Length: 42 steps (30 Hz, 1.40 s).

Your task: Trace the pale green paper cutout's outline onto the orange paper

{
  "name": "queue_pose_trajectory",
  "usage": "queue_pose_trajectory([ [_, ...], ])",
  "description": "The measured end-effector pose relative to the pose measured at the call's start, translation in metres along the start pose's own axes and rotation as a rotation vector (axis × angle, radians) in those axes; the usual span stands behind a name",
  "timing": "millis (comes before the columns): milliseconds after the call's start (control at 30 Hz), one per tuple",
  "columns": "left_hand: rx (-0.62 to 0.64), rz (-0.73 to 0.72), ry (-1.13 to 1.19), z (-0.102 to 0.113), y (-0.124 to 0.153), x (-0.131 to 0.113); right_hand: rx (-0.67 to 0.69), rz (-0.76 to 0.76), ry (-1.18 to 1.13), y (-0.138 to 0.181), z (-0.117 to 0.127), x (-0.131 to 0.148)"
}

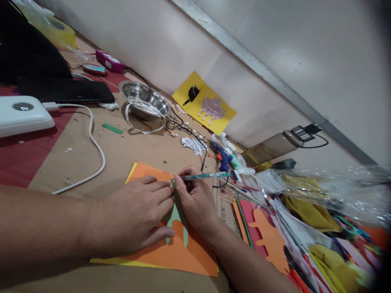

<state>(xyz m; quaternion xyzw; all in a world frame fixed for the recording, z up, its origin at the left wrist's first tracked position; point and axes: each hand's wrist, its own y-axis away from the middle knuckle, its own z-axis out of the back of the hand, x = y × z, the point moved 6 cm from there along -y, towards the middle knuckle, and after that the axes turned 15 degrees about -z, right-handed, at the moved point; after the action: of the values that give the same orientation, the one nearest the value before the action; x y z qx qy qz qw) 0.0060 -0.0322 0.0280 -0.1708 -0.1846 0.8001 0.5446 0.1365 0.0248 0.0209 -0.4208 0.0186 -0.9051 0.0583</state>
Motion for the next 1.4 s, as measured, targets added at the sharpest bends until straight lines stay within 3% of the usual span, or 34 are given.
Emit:
queue_pose_trajectory([
  [1400, -0.019, -0.019, -0.058, -0.0041, 0.0040, 0.0001, 0.000, 0.015, 0.001, -0.0003, 0.0002, 0.0031],
])
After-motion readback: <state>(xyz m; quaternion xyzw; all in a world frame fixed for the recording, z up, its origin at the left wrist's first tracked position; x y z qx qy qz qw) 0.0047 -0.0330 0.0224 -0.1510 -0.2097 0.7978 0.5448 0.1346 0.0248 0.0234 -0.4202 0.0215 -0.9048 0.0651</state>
